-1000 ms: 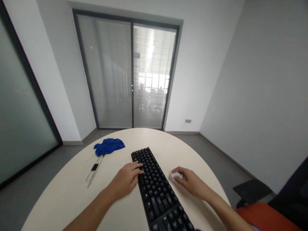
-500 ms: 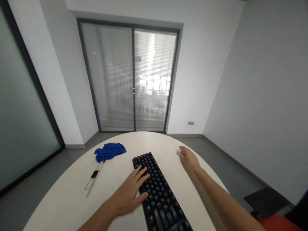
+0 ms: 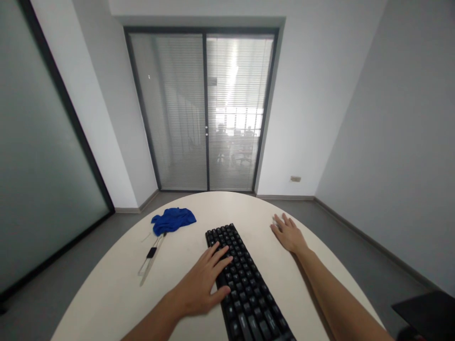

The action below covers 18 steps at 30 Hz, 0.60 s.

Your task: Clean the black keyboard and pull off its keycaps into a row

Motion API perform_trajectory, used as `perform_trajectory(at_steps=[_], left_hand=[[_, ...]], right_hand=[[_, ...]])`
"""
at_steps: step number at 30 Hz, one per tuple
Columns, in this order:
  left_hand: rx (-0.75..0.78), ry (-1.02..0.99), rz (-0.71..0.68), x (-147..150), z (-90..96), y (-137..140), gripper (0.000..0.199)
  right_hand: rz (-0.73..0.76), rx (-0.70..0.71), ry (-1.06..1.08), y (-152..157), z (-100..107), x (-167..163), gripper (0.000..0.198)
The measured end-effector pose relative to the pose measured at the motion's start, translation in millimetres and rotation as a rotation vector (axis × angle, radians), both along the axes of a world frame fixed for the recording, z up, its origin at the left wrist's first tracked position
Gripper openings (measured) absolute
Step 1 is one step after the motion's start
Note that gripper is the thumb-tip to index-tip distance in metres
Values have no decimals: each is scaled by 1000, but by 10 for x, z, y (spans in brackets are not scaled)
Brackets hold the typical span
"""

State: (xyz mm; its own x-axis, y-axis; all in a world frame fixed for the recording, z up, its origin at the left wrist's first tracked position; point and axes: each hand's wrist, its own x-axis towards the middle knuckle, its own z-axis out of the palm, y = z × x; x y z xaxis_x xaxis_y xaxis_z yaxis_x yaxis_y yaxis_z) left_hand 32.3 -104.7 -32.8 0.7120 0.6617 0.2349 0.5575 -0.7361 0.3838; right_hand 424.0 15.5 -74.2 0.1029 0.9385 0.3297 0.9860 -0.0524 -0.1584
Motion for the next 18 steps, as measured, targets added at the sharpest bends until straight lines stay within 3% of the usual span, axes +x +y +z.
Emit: perform_trajectory(at_steps=[4, 7, 10, 13, 18], left_hand=[[93, -37, 96, 37, -24, 68, 56], [247, -77, 375, -27, -51, 204, 47], [338, 6, 695, -231, -25, 344, 42], [317, 129, 962, -495, 46, 420, 42], [180, 304, 1151, -797, 113, 445, 34]], right_hand=[[61, 174, 18, -63, 79, -23, 68], [118, 262, -58, -147, 160, -96, 64], [175, 251, -167, -247, 237, -233, 58], [226, 216, -219, -358, 323, -432, 58], [256, 102, -48, -659, 585, -894, 50]])
